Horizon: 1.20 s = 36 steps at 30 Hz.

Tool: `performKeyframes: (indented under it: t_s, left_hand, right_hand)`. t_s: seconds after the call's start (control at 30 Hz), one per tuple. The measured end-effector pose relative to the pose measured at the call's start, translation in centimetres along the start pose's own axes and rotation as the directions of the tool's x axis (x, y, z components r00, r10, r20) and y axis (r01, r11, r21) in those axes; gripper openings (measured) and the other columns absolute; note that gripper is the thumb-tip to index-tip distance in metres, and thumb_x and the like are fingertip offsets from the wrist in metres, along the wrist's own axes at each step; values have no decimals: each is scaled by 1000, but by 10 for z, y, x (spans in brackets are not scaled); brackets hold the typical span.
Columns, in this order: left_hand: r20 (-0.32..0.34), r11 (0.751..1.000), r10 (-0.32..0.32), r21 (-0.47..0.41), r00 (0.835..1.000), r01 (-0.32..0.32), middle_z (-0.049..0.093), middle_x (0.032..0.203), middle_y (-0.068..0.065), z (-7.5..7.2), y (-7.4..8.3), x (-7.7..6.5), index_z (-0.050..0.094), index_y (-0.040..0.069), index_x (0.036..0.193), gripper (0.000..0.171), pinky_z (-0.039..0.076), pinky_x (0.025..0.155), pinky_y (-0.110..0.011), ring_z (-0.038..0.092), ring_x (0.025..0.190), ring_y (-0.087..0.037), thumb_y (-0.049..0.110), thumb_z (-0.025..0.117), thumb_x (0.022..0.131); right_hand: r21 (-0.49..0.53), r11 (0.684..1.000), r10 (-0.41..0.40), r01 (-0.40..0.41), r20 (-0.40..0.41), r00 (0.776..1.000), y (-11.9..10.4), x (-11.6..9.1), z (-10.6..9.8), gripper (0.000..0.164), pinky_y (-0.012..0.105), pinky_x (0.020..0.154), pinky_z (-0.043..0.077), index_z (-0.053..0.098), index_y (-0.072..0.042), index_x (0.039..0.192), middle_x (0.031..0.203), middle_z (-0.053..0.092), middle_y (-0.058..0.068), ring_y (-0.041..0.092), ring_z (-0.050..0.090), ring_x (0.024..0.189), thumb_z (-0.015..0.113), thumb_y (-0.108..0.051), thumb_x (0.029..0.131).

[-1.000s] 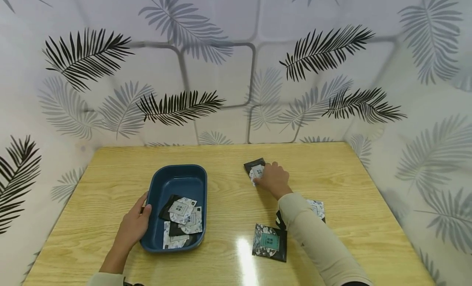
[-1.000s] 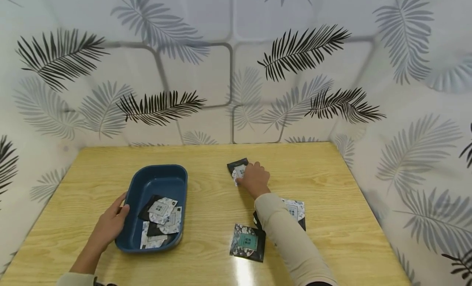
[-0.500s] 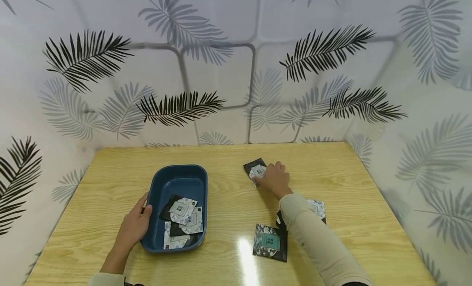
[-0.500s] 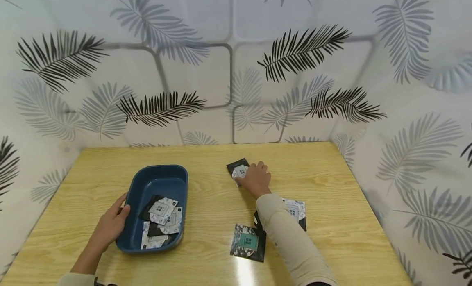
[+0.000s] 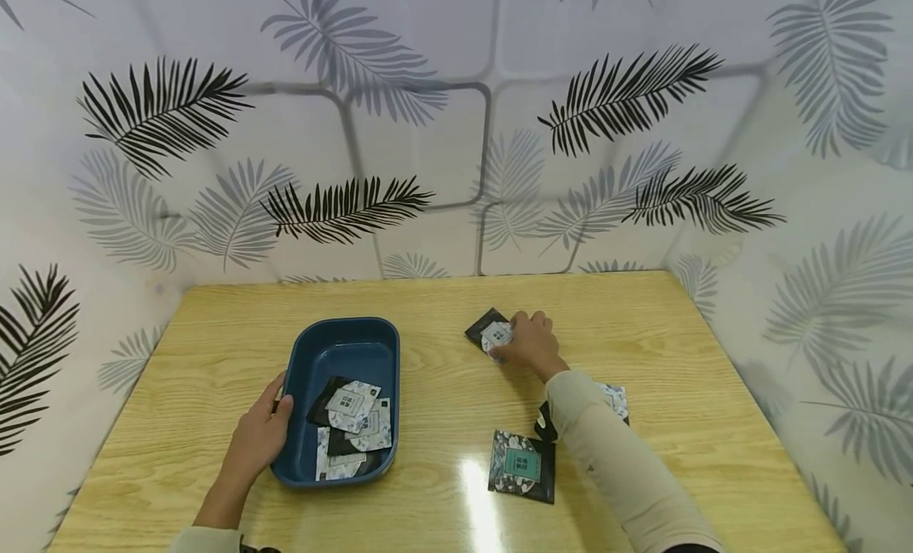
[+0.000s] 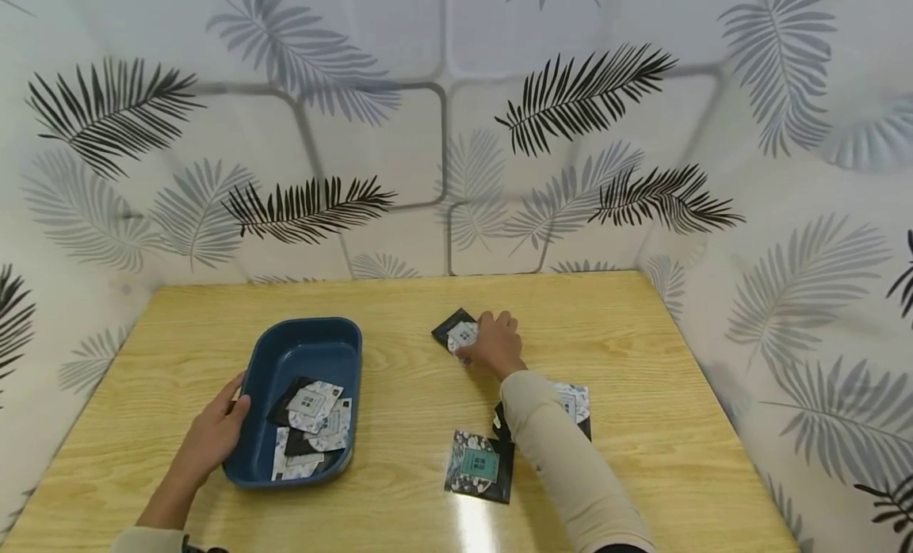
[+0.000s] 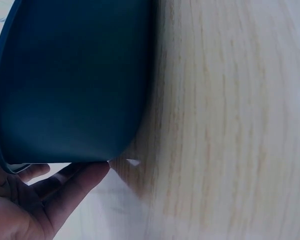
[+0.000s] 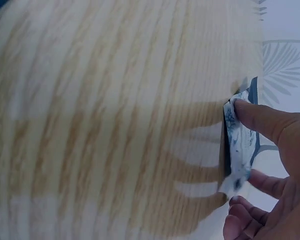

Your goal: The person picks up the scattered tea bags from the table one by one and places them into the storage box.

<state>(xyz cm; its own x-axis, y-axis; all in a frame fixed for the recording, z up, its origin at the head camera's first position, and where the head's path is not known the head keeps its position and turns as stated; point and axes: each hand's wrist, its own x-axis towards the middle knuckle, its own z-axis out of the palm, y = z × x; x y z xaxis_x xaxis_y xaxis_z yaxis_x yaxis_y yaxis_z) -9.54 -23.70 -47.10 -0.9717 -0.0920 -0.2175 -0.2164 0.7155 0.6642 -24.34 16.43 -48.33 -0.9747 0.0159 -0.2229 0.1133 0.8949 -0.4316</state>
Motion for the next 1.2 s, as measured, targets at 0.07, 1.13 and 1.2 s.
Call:
performKeyframes:
  t_s: [0.07, 1.13, 1.2]
  left_hand:
    - [2, 1000, -3, -3, 1000, 3, 51, 143, -33, 1, -1, 1, 18, 12, 161, 56, 41, 103, -65, 51, 129, -54, 33, 30, 110]
    - [12, 999, -38, 14, 999, 38, 48, 145, -33, 1, -1, 0, 23, 8, 158, 55, 40, 104, -66, 48, 132, -54, 33, 28, 110]
    - [14, 999, -38, 14, 999, 38, 47, 146, -33, 1, 0, 0, 23, 9, 158, 55, 40, 105, -66, 48, 132, -54, 33, 28, 110]
  right_hand:
    - [14, 1000, -11, 11, -14, 1000, 1, 0, 0, 69, 44, 82, 43, 51, -6, 131, 121, 48, 19, 32, 42, 108, 83, -40, 80]
    - [214, 967, -131, 139, -52, 990, 4, 3, -4, 45, 53, 97, 49, 52, -15, 135, 140, 59, 20, 39, 60, 123, 69, -15, 93]
    - [213, 968, -123, 132, -56, 991, 3, 1, -6, 45, 51, 92, 50, 52, -16, 135, 137, 61, 19, 37, 62, 117, 68, -15, 93]
